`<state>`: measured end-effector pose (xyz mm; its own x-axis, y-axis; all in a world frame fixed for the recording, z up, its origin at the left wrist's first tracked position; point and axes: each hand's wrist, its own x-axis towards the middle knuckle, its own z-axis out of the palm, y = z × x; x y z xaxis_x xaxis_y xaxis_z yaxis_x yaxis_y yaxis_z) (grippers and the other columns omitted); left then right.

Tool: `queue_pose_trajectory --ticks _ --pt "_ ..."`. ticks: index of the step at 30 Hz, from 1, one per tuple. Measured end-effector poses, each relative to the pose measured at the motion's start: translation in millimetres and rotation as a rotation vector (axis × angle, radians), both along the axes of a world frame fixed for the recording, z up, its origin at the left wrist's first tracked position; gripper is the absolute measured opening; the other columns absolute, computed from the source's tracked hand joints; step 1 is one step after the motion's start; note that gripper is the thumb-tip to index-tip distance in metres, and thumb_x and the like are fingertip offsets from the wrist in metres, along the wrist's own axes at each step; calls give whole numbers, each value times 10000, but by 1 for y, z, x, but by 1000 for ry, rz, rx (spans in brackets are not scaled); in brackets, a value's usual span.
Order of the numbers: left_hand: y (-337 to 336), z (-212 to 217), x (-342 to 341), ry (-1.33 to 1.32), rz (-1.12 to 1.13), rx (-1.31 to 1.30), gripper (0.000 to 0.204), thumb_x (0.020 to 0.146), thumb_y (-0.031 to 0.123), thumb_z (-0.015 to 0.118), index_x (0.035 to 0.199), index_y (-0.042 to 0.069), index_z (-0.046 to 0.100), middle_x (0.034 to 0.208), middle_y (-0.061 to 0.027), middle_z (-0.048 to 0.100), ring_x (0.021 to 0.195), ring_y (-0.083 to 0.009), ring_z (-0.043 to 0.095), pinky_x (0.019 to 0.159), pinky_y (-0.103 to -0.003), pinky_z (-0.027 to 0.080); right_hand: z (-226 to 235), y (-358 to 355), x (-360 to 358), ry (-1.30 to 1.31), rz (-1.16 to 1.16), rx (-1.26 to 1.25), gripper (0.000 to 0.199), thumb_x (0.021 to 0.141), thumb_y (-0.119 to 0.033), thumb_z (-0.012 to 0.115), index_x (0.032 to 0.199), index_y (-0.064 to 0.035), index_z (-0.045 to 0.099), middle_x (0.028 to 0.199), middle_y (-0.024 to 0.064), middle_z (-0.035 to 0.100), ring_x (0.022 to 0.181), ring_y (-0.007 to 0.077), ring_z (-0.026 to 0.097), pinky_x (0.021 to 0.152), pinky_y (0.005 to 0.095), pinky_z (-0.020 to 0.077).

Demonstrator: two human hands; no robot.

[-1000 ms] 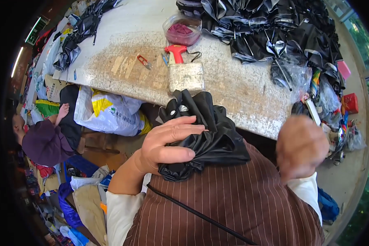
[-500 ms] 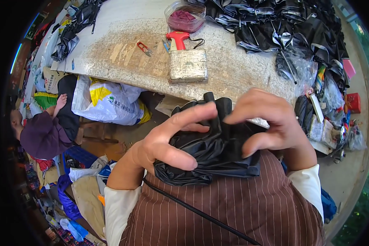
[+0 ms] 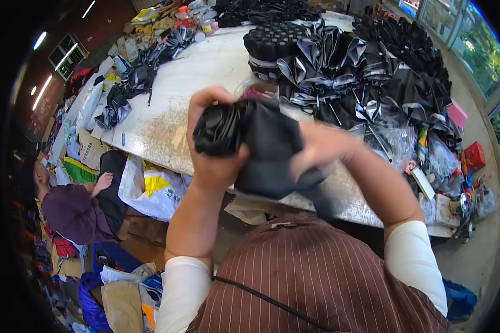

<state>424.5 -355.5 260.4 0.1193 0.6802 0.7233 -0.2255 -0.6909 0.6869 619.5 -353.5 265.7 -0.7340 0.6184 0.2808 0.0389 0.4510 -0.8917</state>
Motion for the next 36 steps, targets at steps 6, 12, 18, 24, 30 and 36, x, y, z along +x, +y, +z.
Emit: queue_pose_trajectory --ticks 6,12,18,24,30,36 --pt "1 8 33 -69 -416 -256 595 673 128 655 1203 61 394 968 -115 606 775 -196 595 721 -254 485 -9 -15 -6 -12 -133 -213 576 609 -212 819 1080 13 576 1033 89 637 925 186 576 853 284 447" --pt "7 -12 39 -208 -281 -336 597 655 66 705 1191 39 444 990 -102 604 799 -163 592 730 -231 467 -32 -12 10 3 50 -334 508 581 -156 823 998 23 595 1003 51 647 888 170 581 824 270 454" --pt "6 -18 37 146 -711 83 540 727 151 689 1190 90 417 958 -113 601 764 -181 594 707 -270 495 -107 -24 18 374 142 -693 484 583 -103 789 1015 2 597 997 54 644 892 164 580 813 261 455" --pt "9 -44 22 -270 -324 -549 385 736 42 708 1073 97 528 951 -72 600 781 -135 573 723 -225 477 -72 -50 44 317 -645 51 398 646 -88 774 1005 -23 616 912 57 619 827 170 552 710 241 442" --pt "4 -70 12 -295 -274 -674 354 764 53 712 1060 111 527 920 -51 597 759 -124 561 705 -225 477 -86 -74 22 -49 -857 688 104 737 -78 696 830 -81 650 780 25 584 686 167 514 644 258 420" --pt "7 -73 2 -341 -243 -743 350 769 86 727 1054 108 525 921 -41 592 757 -114 552 695 -224 475 -104 -111 60 -154 -751 407 77 718 -18 677 760 -47 619 751 34 579 684 166 528 653 263 424"
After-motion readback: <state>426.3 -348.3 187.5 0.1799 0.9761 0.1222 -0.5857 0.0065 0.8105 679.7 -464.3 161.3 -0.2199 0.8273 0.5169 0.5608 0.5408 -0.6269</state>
